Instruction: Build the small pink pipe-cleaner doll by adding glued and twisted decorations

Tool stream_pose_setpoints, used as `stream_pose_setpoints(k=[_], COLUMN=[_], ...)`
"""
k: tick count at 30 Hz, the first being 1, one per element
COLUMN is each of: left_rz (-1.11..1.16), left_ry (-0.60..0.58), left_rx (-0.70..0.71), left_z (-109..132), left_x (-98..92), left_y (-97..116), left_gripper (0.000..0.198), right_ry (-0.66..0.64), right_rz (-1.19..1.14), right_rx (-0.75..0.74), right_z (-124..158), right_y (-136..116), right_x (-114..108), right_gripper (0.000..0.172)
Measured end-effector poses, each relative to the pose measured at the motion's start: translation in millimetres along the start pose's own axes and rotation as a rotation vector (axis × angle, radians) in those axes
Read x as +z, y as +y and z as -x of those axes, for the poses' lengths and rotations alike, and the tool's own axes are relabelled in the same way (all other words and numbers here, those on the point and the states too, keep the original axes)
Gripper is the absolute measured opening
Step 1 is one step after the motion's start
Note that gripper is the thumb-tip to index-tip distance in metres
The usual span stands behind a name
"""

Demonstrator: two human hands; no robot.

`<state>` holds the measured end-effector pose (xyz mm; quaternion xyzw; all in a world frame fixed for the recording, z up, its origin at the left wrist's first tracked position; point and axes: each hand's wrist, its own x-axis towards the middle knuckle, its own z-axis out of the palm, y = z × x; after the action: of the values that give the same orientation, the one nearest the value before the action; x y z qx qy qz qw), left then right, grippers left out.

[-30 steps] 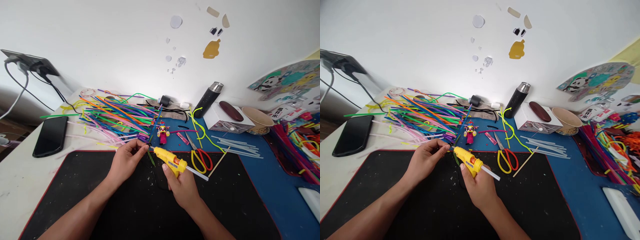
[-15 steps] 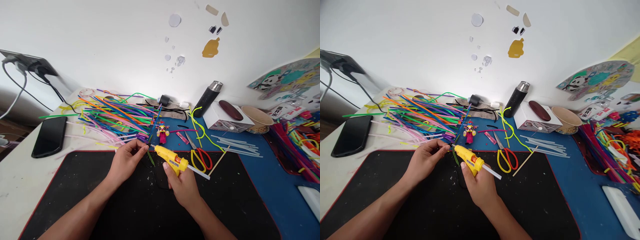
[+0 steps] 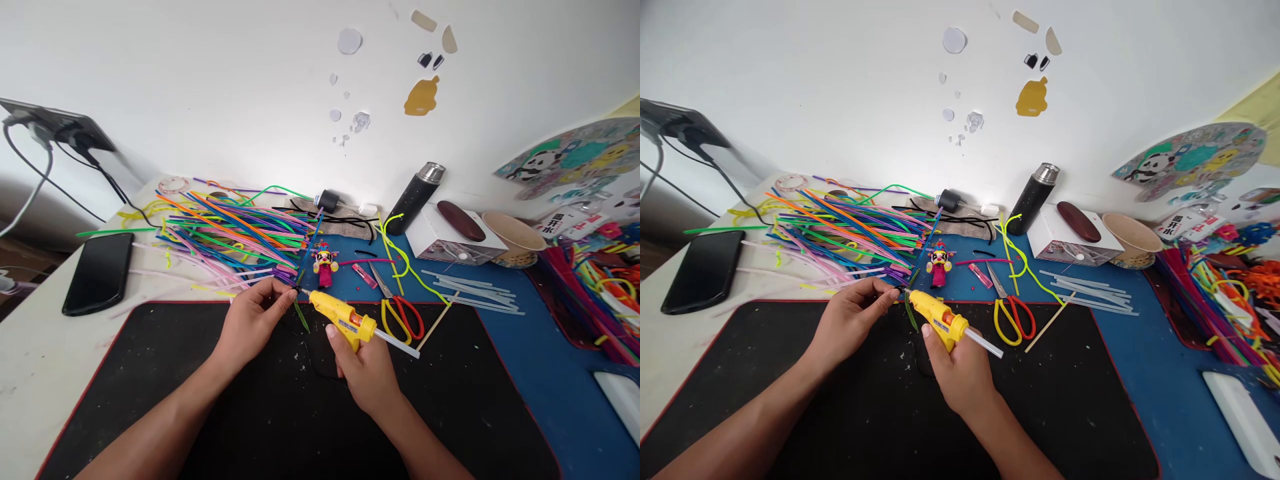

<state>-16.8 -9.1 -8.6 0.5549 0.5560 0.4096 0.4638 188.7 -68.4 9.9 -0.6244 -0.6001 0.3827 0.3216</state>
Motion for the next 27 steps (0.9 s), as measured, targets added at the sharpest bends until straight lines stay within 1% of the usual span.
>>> stream_pose_setpoints(k=[4,14,18,22,25,27], left_rz=[0.009,0.033,0.039,0.059,0.146,0.219], left_ry=[0.013,0.001,-0.005,0.041,0.085,0.095], left_rx=[-0.008,-0.015,-0.019,-0.010,-0.023,-0.028], left_z=[-0.8,-0.6,-0.9,-2.3,-4.5,-6.1], left_x=[0.4,1.3,1.8,-2.7,-8.4,-11.2], left_y=[2.4,2.0,3.7,4.7,1.8,-1.6], left_gripper=[0.037,0.036,0.036,0.034,0.033,0.033], right_ry=[-0.001,-0.037,-0.033,-0.056,-0.070,-0.045], right_rz=[-0.013,-0.024,-0.025,-0.032,-0.058,-0.092], right_rx=[-0.001,0.042,0.040,0.053,0.091,0.129], right_z=[1.2,4.4,4.0,4.3,7.2,10.9], right_y=[0.8,-1.0,-0.1,4.1,12.9,20.8], right_x=[0.0,2.3,2.9,2.9,3.2,3.3], right_gripper=[0.046,0.046,0.046,0.046,0.046,0.048])
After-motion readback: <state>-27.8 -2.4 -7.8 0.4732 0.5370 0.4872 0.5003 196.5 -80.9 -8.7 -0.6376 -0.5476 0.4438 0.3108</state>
